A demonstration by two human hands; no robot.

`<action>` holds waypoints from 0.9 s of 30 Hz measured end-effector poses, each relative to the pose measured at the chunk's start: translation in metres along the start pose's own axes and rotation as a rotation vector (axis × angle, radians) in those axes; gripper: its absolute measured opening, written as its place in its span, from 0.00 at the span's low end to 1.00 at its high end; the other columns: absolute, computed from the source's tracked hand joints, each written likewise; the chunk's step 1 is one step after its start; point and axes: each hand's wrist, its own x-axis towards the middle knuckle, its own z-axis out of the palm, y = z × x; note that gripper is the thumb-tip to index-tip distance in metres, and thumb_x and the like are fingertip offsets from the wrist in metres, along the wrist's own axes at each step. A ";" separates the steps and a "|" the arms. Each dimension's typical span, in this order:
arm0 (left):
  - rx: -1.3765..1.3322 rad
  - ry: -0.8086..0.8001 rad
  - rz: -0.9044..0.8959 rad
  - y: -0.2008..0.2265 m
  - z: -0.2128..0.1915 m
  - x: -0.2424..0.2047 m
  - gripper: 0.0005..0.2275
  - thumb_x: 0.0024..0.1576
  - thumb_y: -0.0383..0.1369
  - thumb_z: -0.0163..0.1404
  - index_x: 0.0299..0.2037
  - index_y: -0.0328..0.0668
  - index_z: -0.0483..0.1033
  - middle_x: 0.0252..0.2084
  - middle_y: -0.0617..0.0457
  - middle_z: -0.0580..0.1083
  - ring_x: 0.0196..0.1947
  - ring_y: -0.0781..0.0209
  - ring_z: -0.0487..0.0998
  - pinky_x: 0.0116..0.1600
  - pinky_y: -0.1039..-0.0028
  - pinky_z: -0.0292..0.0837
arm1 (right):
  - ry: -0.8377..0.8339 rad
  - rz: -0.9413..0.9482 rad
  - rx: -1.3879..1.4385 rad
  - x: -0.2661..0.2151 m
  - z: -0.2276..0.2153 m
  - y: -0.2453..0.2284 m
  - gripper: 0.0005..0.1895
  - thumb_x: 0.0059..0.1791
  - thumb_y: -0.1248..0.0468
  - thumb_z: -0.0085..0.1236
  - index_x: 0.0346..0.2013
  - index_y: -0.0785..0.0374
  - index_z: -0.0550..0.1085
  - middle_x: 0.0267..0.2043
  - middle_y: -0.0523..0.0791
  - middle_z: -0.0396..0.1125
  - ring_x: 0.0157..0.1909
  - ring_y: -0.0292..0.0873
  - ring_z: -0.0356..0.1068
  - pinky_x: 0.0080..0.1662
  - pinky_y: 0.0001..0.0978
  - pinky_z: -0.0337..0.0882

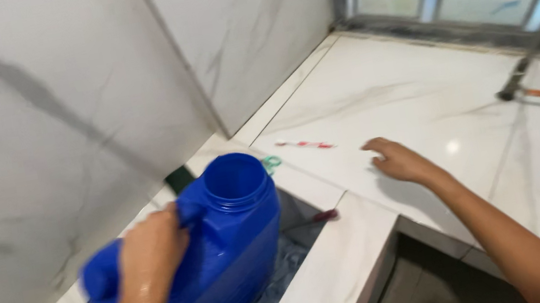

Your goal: The person selects a blue jerrycan, removes the cap and seal, and scrubs the exterior and interior with a sponge and toothbrush under running water. The person then repeats the process with a green jerrycan, cutting the seal, scrubbing, and rinsing both containers.

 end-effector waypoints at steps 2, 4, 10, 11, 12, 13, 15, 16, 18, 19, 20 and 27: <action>0.102 -0.025 0.039 0.023 -0.076 0.013 0.15 0.53 0.40 0.56 0.48 0.44 0.74 0.36 0.41 0.79 0.38 0.41 0.82 0.44 0.54 0.78 | 0.160 0.122 0.058 -0.013 -0.046 0.081 0.22 0.51 0.64 0.50 0.61 0.59 0.72 0.63 0.50 0.67 0.61 0.51 0.69 0.61 0.41 0.70; 0.174 0.023 0.102 0.055 -0.139 0.023 0.14 0.54 0.42 0.55 0.45 0.45 0.75 0.37 0.43 0.79 0.40 0.43 0.82 0.45 0.56 0.78 | 0.300 0.232 0.137 -0.035 -0.082 0.158 0.22 0.51 0.65 0.51 0.60 0.62 0.73 0.60 0.50 0.71 0.60 0.51 0.71 0.60 0.41 0.70; 0.317 0.618 0.444 0.172 -0.229 0.069 0.14 0.52 0.40 0.60 0.44 0.48 0.77 0.40 0.54 0.76 0.45 0.55 0.80 0.47 0.63 0.77 | 0.609 0.529 0.672 -0.072 -0.160 0.302 0.24 0.52 0.65 0.49 0.62 0.70 0.68 0.51 0.49 0.70 0.52 0.45 0.69 0.54 0.37 0.71; 0.345 0.695 0.475 0.191 -0.230 0.081 0.14 0.51 0.41 0.61 0.44 0.49 0.77 0.40 0.55 0.76 0.46 0.56 0.80 0.48 0.64 0.76 | 0.659 0.537 0.735 -0.073 -0.170 0.315 0.24 0.51 0.65 0.50 0.62 0.70 0.66 0.48 0.48 0.69 0.49 0.43 0.69 0.53 0.37 0.72; 0.372 0.773 0.504 0.211 -0.226 0.095 0.15 0.51 0.42 0.62 0.45 0.51 0.78 0.41 0.56 0.76 0.46 0.56 0.79 0.48 0.65 0.75 | 0.705 0.538 0.849 -0.074 -0.179 0.324 0.21 0.51 0.65 0.50 0.58 0.69 0.67 0.46 0.47 0.67 0.48 0.42 0.68 0.52 0.37 0.72; 0.400 0.849 0.526 0.231 -0.222 0.110 0.15 0.50 0.43 0.63 0.45 0.52 0.78 0.41 0.57 0.76 0.47 0.57 0.78 0.48 0.66 0.75 | 0.745 0.534 0.963 -0.073 -0.187 0.331 0.18 0.51 0.64 0.51 0.55 0.69 0.68 0.44 0.46 0.66 0.46 0.41 0.67 0.52 0.37 0.72; 0.304 0.919 0.583 0.272 -0.205 0.140 0.23 0.46 0.40 0.62 0.55 0.53 0.79 0.44 0.57 0.76 0.45 0.56 0.77 0.47 0.65 0.74 | 0.802 0.519 1.189 -0.070 -0.196 0.342 0.13 0.52 0.63 0.53 0.48 0.66 0.68 0.40 0.45 0.63 0.42 0.41 0.65 0.50 0.37 0.71; 0.239 0.917 0.580 0.296 -0.193 0.156 0.22 0.49 0.39 0.60 0.56 0.54 0.78 0.43 0.56 0.76 0.44 0.55 0.77 0.46 0.64 0.74 | 0.820 0.510 1.300 -0.071 -0.198 0.347 0.12 0.53 0.61 0.54 0.46 0.65 0.68 0.39 0.46 0.62 0.40 0.42 0.63 0.48 0.38 0.70; 0.100 0.883 0.554 0.348 -0.171 0.186 0.21 0.53 0.33 0.56 0.58 0.54 0.77 0.43 0.54 0.76 0.41 0.53 0.77 0.42 0.62 0.74 | 0.814 0.470 1.482 -0.065 -0.207 0.354 0.11 0.53 0.59 0.54 0.43 0.62 0.67 0.37 0.46 0.61 0.37 0.43 0.62 0.46 0.38 0.69; 0.025 0.848 0.534 0.375 -0.160 0.201 0.21 0.55 0.29 0.53 0.60 0.54 0.77 0.43 0.52 0.76 0.41 0.51 0.77 0.40 0.62 0.74 | 0.790 0.446 1.550 -0.060 -0.211 0.356 0.10 0.53 0.58 0.53 0.42 0.60 0.66 0.36 0.46 0.61 0.37 0.42 0.62 0.46 0.38 0.69; -0.094 0.791 0.541 0.401 -0.150 0.214 0.20 0.56 0.28 0.52 0.60 0.52 0.76 0.44 0.50 0.76 0.42 0.49 0.77 0.41 0.61 0.75 | 0.765 0.421 1.618 -0.055 -0.215 0.358 0.10 0.52 0.57 0.53 0.42 0.58 0.65 0.36 0.45 0.60 0.37 0.42 0.62 0.46 0.37 0.69; -0.598 0.741 0.683 0.527 -0.111 0.269 0.21 0.51 0.21 0.52 0.56 0.45 0.75 0.51 0.45 0.76 0.57 0.43 0.75 0.59 0.58 0.72 | 0.626 0.278 1.576 -0.051 -0.230 0.351 0.23 0.54 0.55 0.39 0.54 0.70 0.67 0.49 0.53 0.68 0.49 0.49 0.71 0.53 0.42 0.73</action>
